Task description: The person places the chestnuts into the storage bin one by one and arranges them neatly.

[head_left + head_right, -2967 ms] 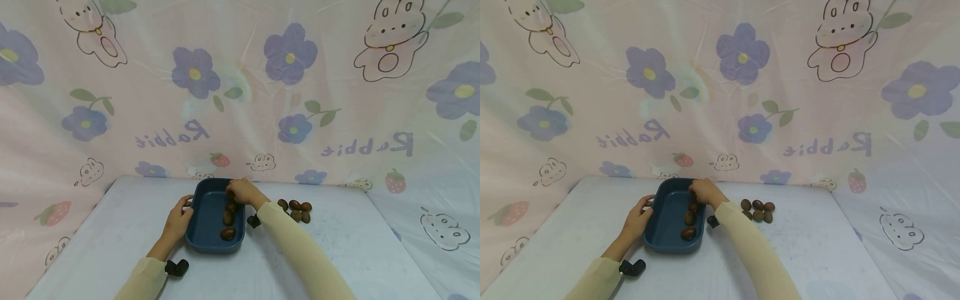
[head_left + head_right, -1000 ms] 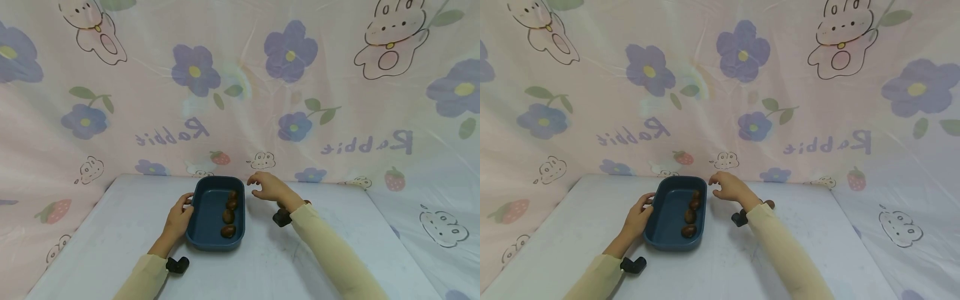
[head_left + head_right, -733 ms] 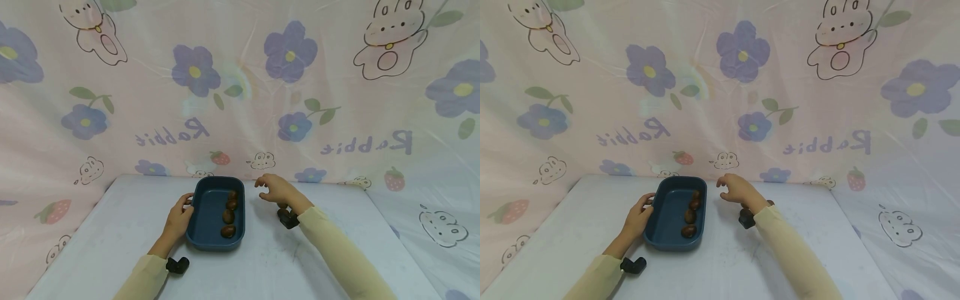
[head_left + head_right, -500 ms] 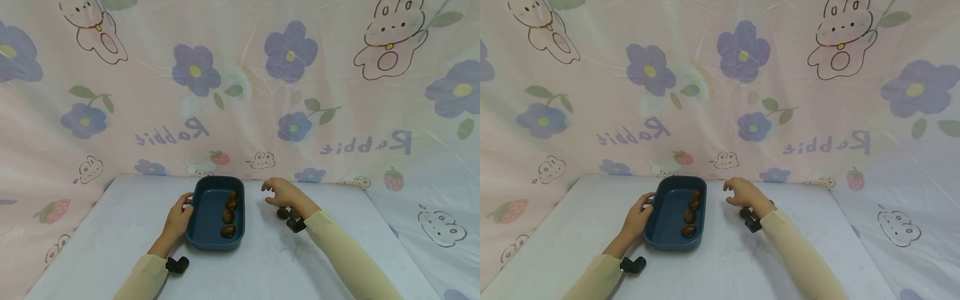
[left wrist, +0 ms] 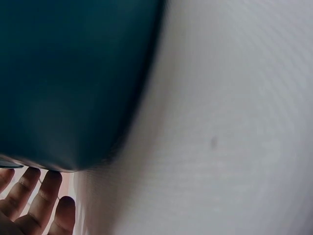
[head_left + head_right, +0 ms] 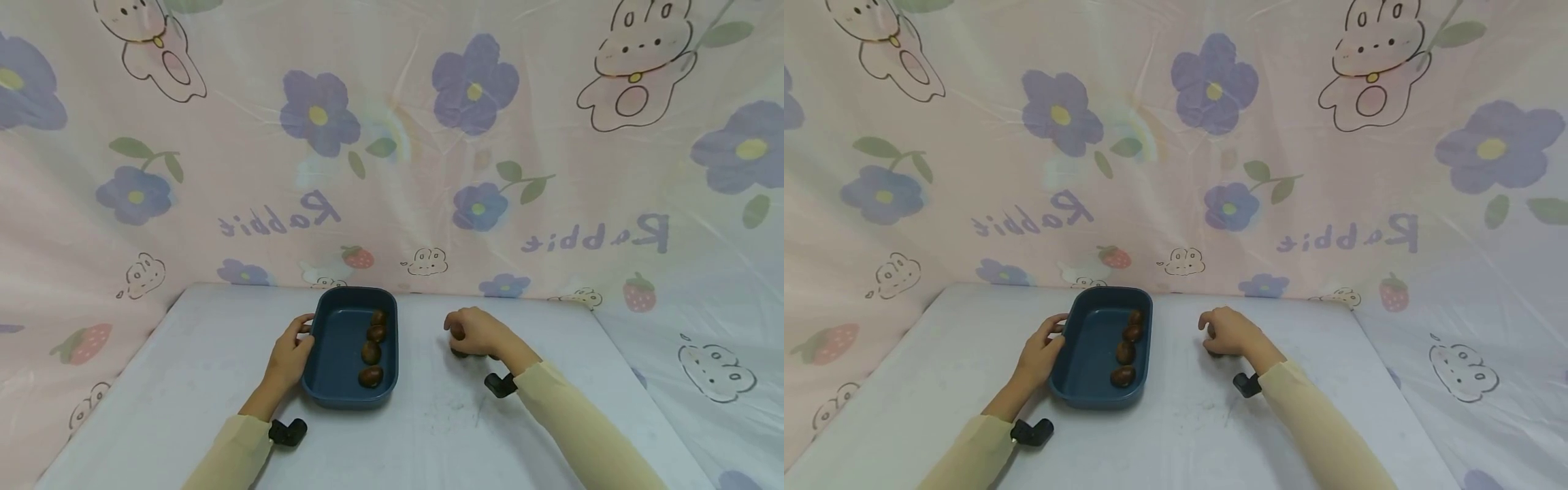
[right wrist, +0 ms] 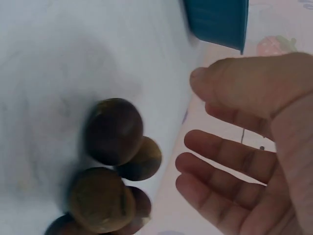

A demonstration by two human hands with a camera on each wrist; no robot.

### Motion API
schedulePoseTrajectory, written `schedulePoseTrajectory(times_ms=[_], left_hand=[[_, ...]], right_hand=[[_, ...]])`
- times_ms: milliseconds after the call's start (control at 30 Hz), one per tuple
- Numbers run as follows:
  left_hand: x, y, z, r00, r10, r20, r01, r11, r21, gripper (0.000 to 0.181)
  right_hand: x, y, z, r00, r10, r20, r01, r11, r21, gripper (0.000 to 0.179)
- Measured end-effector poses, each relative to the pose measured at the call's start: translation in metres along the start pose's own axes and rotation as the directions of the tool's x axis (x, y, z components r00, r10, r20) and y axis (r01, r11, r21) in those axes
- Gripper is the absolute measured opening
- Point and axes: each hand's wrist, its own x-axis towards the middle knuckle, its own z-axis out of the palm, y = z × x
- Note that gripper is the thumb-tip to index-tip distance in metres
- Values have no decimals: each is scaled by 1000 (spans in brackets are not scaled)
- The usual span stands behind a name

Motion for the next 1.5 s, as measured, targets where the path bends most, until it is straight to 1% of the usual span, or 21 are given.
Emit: schedulePoseTrajectory(times_ms=[200, 500, 733, 1033, 1267, 1500], left_hand=[[0, 2, 0, 1000, -1, -1, 1, 1000, -3, 47], [0, 1, -1, 1000, -2, 4, 2, 1000, 3, 47], [-2, 1, -1, 1000, -8, 2, 8, 1000, 2, 46], [-4, 3, -2, 1000, -10, 1, 10, 1000, -7, 45], [-4, 4, -2, 1000, -11, 2, 11, 1000, -14, 46], [-3, 1, -1, 1000, -5, -3, 5, 1000, -4, 45]], right_hand=[[-7, 1, 8, 1000, 11, -2, -11, 1000, -24, 21], [-10, 9, 17, 999, 48, 19, -47, 996, -74, 16], [-12, 11, 21, 998, 62, 12, -61, 995, -81, 19], [-12, 15, 27, 993, 116, -2, -115, 987, -110, 29], [-14, 11, 26, 993, 111, -32, -114, 986, -121, 30], [-13, 8, 27, 995, 92, -37, -96, 987, -128, 27]])
